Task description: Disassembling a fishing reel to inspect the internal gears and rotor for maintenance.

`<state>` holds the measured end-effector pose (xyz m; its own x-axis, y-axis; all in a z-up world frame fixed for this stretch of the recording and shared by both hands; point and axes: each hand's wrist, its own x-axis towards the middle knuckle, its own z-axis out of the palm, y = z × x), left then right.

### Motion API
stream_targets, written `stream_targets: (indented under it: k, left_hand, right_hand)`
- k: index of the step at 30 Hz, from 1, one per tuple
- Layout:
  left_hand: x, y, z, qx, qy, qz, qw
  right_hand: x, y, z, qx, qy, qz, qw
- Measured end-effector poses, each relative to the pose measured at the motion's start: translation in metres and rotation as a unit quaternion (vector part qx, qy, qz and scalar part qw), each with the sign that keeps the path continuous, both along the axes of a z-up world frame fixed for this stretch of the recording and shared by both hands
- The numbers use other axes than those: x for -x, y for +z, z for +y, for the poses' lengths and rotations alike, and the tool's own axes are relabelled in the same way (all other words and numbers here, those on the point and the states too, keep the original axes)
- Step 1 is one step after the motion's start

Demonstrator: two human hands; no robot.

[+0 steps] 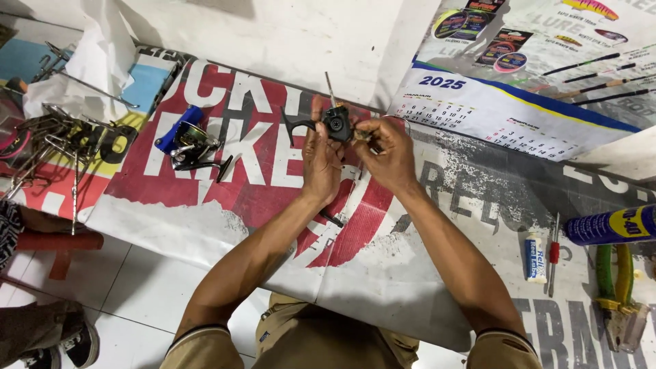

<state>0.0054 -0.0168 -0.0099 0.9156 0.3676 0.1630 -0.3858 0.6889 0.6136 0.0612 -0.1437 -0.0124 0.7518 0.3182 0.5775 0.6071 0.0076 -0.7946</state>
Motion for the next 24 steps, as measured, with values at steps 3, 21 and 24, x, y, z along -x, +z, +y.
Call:
stream_targets:
  k: [3,21,24]
  left_hand:
    - [-0.001,-0.005,0.002,0.011,0.006,-0.006,1.0]
    - [-0.003,0.014,0.016,0.041,0.026,-0.061,0.997]
    - [0.004,0.019,0.01,0.027,-0.001,-0.063,0.998]
  right_hand:
    - [-0.004,-0.005,-0.008,0.017,-0.061,-0.09,0.994]
    - [0.002,0.002,-0.006,0.157,-0.123,-0.383,0.902]
    - [0.007,0.01,-0.002,0.145,-0.125,-0.396,0.898]
